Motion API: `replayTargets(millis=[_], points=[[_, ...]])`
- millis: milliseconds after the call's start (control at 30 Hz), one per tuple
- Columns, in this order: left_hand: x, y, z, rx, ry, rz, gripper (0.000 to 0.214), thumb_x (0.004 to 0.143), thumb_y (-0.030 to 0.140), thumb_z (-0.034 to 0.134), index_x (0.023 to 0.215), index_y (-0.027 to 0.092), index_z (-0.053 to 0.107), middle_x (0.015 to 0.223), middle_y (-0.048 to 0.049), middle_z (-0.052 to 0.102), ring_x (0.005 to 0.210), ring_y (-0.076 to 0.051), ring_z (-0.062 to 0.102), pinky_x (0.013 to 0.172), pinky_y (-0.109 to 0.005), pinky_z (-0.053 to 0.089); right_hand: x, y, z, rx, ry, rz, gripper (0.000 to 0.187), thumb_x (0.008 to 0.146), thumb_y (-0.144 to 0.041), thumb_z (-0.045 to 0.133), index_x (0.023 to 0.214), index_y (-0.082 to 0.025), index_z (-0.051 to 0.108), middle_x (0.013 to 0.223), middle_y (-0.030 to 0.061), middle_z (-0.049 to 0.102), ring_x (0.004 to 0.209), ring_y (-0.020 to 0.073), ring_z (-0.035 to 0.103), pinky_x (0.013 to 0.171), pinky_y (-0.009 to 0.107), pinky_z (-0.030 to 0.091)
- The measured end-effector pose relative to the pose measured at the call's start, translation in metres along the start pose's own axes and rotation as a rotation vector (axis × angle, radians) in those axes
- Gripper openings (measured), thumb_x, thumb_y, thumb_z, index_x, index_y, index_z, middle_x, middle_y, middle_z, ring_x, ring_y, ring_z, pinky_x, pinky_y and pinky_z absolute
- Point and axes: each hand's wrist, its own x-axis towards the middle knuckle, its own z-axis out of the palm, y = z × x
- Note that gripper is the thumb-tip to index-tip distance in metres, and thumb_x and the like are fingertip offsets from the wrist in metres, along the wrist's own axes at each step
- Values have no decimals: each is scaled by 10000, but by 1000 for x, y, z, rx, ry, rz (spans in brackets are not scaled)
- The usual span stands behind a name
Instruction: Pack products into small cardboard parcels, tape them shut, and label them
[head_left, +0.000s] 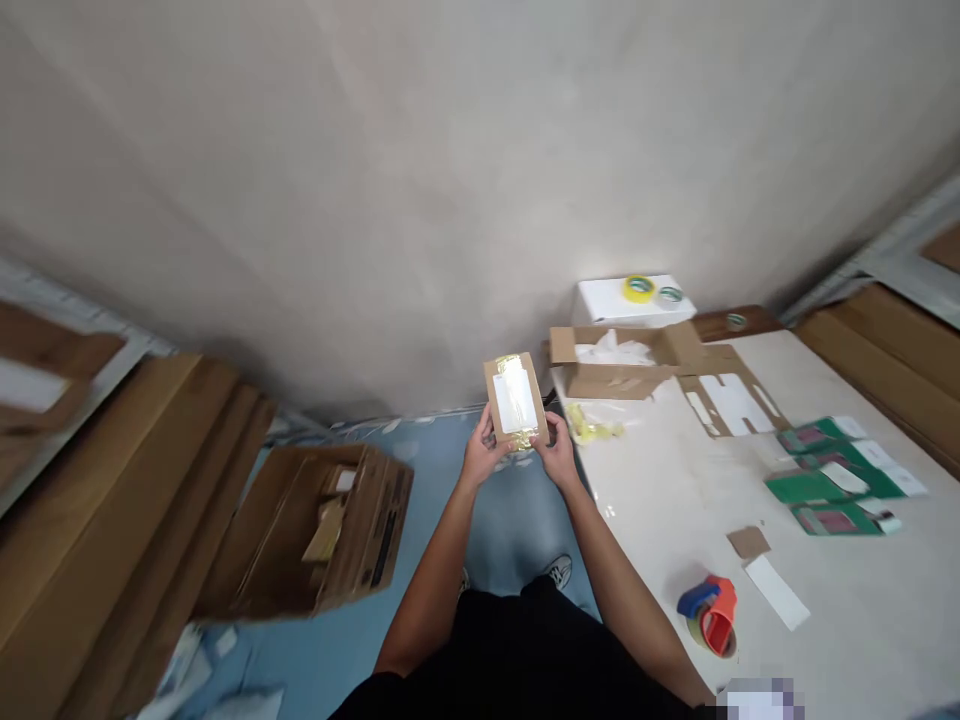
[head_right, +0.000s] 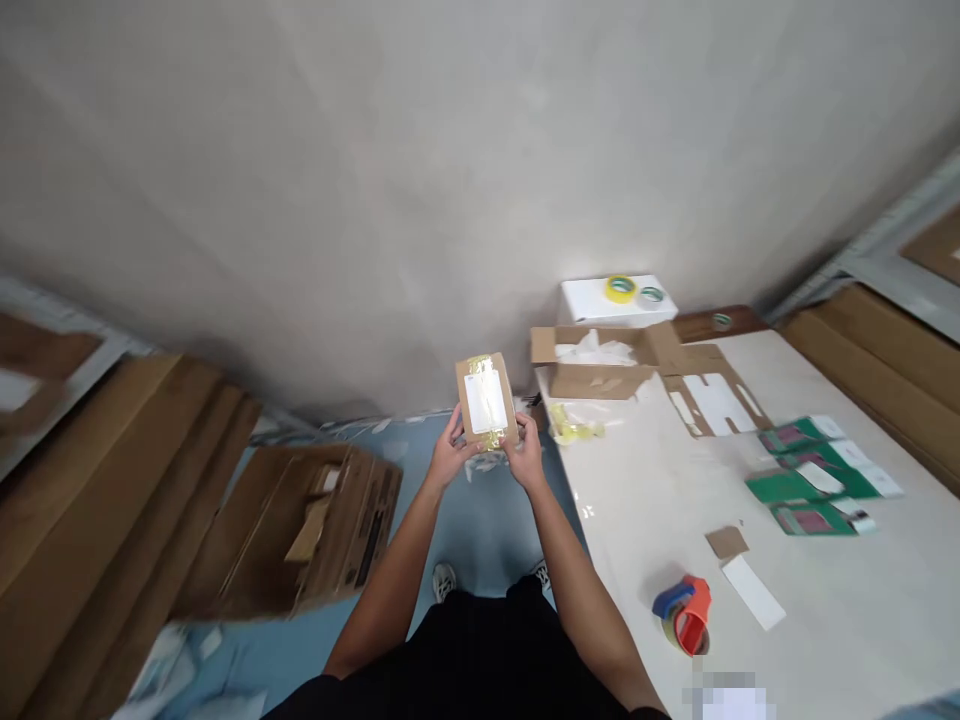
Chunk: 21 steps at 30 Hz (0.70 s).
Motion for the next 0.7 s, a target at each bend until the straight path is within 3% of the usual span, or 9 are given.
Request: replayTargets(millis=[200,333,567,700], points=[[-73,5,-145,-30,301,23,1205,702,393,922,1675,239,228,1547,-154,551,1388,-358,560,1088,-451,531,-30,-10,152,67,-326,30,548,845,-405,726,1346,-242,576,1415,114,597,1285,288,581,1067,456,508],[-120,-1,-225,-52,471,22,1199,713,401,915,1677,259,216,1526,-140,576,1365,-349,585,1076,-447,539,-57,-12,243,42,-481,54,546,824,-391,716,1339,-246,605,1373,99,640,1251,281,600,1031,436,519],[-194,-30,-325,-154,680,-65,1107,773,417,880,1668,227,257,1320,-142,724,1226,-315,683,1098,-512,517,-112,-4,371,0,-654,180,550,791,-407,712,1301,-218,630,1296,114,703,1154,275,653,910,384,555],[-234,-38,-373,-167,856,-69,1062,782,418,875,1654,232,298,1378,-143,693,1281,-318,652,1144,-525,476,-144,1,442,55,-818,229,614,784,-428,711,1351,-216,606,1332,123,699,1205,285,654,975,412,549]])
